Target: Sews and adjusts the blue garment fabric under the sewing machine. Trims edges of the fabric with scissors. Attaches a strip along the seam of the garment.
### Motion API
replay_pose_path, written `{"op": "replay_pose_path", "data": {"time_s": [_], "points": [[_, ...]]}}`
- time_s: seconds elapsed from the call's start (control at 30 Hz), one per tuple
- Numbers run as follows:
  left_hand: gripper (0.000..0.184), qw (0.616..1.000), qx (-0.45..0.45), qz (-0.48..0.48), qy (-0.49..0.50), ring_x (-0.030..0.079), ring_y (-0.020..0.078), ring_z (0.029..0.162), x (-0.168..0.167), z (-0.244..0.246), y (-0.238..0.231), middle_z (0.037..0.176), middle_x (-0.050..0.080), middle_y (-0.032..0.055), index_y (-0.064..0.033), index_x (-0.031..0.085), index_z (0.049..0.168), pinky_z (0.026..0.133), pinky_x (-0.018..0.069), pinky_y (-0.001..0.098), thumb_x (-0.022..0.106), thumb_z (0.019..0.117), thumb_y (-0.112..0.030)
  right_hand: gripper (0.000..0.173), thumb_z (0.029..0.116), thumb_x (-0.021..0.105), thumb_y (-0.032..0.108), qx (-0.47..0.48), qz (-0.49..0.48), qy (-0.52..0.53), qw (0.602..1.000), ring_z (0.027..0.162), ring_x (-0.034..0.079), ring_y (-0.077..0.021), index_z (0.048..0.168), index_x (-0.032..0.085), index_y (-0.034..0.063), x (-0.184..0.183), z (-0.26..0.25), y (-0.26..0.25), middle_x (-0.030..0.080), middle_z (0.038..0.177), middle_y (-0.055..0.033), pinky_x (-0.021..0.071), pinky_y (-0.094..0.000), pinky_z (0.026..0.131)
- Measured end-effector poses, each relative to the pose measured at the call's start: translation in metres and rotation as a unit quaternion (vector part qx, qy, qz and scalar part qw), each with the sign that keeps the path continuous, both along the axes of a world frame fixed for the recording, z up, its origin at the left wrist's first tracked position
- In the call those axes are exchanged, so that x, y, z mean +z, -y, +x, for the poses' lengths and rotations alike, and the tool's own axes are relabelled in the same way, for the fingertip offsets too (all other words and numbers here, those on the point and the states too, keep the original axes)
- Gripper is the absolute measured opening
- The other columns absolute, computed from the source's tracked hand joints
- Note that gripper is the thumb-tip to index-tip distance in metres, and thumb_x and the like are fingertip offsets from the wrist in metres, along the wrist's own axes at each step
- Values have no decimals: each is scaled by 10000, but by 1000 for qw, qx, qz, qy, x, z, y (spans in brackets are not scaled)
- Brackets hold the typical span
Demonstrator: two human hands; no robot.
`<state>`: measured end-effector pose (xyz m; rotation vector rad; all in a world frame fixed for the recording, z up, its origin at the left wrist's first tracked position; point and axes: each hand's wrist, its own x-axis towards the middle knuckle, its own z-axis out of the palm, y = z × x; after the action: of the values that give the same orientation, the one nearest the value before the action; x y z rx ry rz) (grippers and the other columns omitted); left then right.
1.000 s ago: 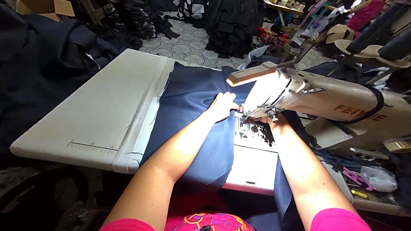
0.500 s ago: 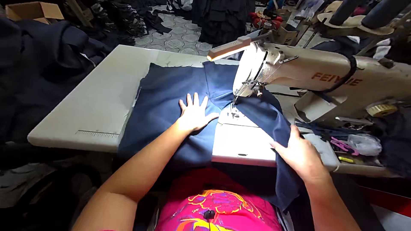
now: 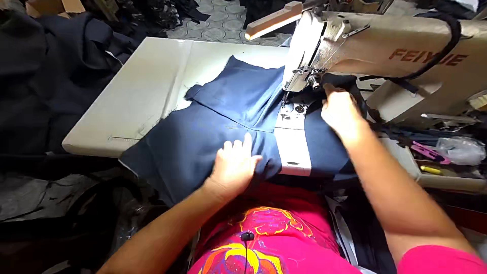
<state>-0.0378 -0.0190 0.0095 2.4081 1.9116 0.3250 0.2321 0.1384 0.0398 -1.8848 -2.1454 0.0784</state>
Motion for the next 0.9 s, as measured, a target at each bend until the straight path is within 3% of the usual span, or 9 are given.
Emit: {"op": "replay_pose_path", "data": {"time_s": [0.03, 0.07, 0.17, 0.27, 0.33, 0.43, 0.67, 0.77, 0.9], "points": [[491, 996, -39, 68, 35, 691, 425, 978, -5, -17, -14, 1062, 698, 253, 25, 599, 1385, 802, 564, 556, 493, 1063, -330, 342, 1007, 521, 46, 24, 45, -15, 999, 1225, 564, -540, 1317, 603, -72, -4, -18, 22, 604, 1254, -364, 457, -677, 1005], [430, 991, -68, 96, 59, 679, 400, 1050, -8, -32, -29, 1105, 702, 219, 3, 638, 1341, 888, 538, 569, 482, 1065, -286, 288, 996, 528, 58, 77, 106, -45, 990, 1219, 584, -477, 1221, 659, -62, -16, -33, 42, 633, 1231, -314, 471, -619, 1021], [476, 992, -90, 62, 61, 407, 440, 1459, -14, -65, -61, 1529, 520, 167, -114, 606, 1433, 1144, 240, 732, 440, 1069, -371, 381, 1017, 501, 169, 253, 150, -72, 953, 1320, 567, -386, 1338, 667, 49, -61, -61, 80, 632, 1382, -196, 424, -595, 1093], [597, 999, -13, -26, 17, 302, 492, 1499, -19, -67, -55, 1649, 352, 157, -135, 419, 1579, 1103, 246, 777, 400, 1082, -465, 390, 1045, 460, 175, 275, 98, -70, 954, 1331, 588, -323, 1357, 665, 59, -77, -66, 98, 630, 1422, -132, 441, -566, 1098], [639, 999, 35, -38, 6, 310, 493, 1491, -18, -56, -36, 1646, 354, 160, -81, 384, 1586, 1072, 290, 769, 433, 1078, -464, 365, 1012, 482, 142, 269, 108, -84, 953, 1279, 620, -332, 1282, 713, 60, -77, -61, 107, 663, 1372, -132, 462, -597, 1030], [681, 997, 69, -19, 4, 334, 507, 1471, -25, -45, -10, 1638, 368, 166, -64, 386, 1581, 1041, 301, 774, 459, 1055, -491, 366, 983, 506, 125, 254, 110, -102, 956, 1275, 605, -349, 1266, 738, 108, -78, -56, 123, 681, 1334, -126, 439, -594, 1055], [714, 997, 57, 44, 39, 221, 450, 1545, -50, -53, 1, 1674, 325, 90, -126, 375, 1601, 1099, 129, 812, 272, 1056, -576, 283, 967, 575, 128, 224, 185, -149, 945, 1076, 638, -294, 1147, 793, 130, -96, -53, 131, 724, 1099, -114, 448, -502, 996], [678, 992, 57, 82, 83, 289, 404, 1534, -55, -56, 1, 1630, 401, 123, -71, 451, 1548, 1156, 144, 743, 355, 1058, -529, 278, 965, 566, 125, 218, 168, -152, 949, 1103, 640, -295, 1125, 792, 109, -94, -54, 132, 718, 1122, -120, 445, -517, 1019], [411, 972, 104, 131, 167, 549, 433, 1315, -46, -76, -3, 1389, 577, 279, 88, 626, 1292, 1109, 421, 571, 567, 1011, -207, 233, 976, 577, 155, 272, 109, -186, 938, 1218, 617, -332, 1027, 757, 16, -71, -63, 112, 684, 1241, -194, 465, -497, 1045]]}}
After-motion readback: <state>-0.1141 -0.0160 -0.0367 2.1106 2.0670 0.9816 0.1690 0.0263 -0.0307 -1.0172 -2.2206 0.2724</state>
